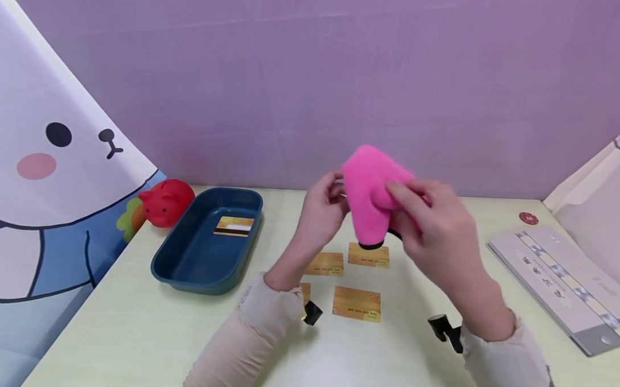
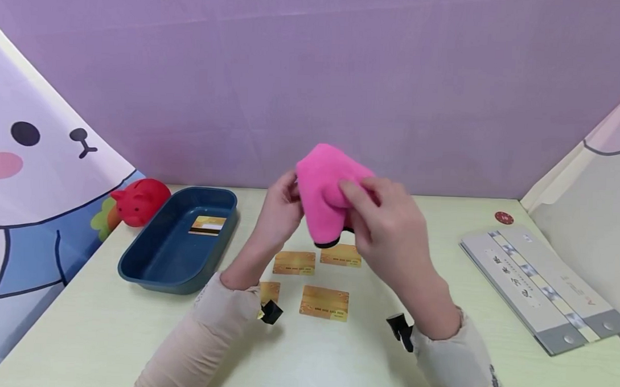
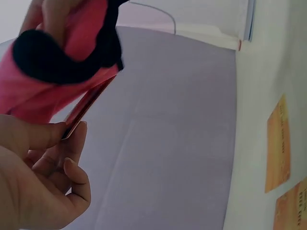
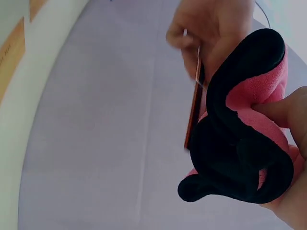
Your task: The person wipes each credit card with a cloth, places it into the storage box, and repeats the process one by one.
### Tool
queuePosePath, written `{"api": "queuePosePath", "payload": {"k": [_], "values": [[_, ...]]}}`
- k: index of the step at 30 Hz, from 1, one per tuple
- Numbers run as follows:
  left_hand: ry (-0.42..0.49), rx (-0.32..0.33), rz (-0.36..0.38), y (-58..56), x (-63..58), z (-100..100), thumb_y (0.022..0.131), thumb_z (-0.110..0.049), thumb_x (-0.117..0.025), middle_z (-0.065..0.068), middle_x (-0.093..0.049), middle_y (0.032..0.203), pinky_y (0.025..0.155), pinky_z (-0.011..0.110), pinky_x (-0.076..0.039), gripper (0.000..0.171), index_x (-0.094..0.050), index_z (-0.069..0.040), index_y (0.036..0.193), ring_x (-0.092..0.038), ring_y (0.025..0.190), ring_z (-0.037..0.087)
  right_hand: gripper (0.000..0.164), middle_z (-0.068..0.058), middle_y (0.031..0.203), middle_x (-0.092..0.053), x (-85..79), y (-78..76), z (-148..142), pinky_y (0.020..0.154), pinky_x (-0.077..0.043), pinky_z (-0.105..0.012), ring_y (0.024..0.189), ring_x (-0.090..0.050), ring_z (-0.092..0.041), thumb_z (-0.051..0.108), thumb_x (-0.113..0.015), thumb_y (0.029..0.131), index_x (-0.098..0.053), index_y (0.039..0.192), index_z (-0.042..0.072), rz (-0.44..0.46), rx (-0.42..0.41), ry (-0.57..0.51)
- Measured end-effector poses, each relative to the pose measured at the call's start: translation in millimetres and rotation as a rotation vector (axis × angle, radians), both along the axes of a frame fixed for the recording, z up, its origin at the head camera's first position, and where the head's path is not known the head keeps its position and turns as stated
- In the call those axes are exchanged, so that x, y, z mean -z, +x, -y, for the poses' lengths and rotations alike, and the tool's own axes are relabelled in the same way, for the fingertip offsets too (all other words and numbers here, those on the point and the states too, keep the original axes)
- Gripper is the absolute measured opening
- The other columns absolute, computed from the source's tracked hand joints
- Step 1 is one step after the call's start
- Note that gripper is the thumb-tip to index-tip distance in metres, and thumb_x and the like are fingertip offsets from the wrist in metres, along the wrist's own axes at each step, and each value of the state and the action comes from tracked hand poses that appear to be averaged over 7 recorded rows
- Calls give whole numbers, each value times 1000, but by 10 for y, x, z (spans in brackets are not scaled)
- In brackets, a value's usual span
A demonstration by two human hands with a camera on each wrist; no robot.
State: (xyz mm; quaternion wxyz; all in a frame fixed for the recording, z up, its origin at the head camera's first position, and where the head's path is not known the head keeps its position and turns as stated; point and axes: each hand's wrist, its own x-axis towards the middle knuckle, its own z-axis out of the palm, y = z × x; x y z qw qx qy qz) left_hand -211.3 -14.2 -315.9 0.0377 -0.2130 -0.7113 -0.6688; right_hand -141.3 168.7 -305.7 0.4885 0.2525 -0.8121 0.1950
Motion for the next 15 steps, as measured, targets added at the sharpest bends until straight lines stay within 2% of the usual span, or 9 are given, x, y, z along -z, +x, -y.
{"api": "queuePosePath", "payload": {"k": [4,5,8,12,15], "values": [[-33,6,-44,46,47,-29,94,8,-54,4,-50,80,64,23,-43,26,-60,0,119,-47,70,11,32,-21,105,-68,68,-23,71,78,-55,-50,92,-63,-38,5,-72,87,-73,119,7,19,-22,76],[-32,9,-52,51,52,-36,96,4,-56,4,-50,81,68,24,-44,19,-60,1,114,-48,72,11,32,-21,106,-67,80,-27,79,78,-55,-50,93,-63,-38,6,-72,88,-73,120,8,31,-20,85],[-33,9,-51,60,45,-53,97,-3,-60,3,-51,80,71,24,-44,13,-60,1,109,-49,75,11,37,-21,107,-67,111,-37,97,78,-56,-50,95,-64,-38,5,-74,86,-72,123,9,47,-8,77],[-43,20,-20,65,30,-62,97,0,-58,5,-53,80,64,25,-43,18,-62,-2,115,-49,71,14,41,-21,109,-67,124,-30,98,75,-56,-53,95,-64,-39,5,-78,83,-72,123,9,77,26,42],[-50,25,6,74,19,-69,94,9,-53,8,-59,82,59,24,-41,31,-62,-3,122,-49,69,14,39,-20,109,-67,114,-7,79,72,-57,-54,97,-63,-39,9,-78,85,-71,123,8,133,76,43]]}}
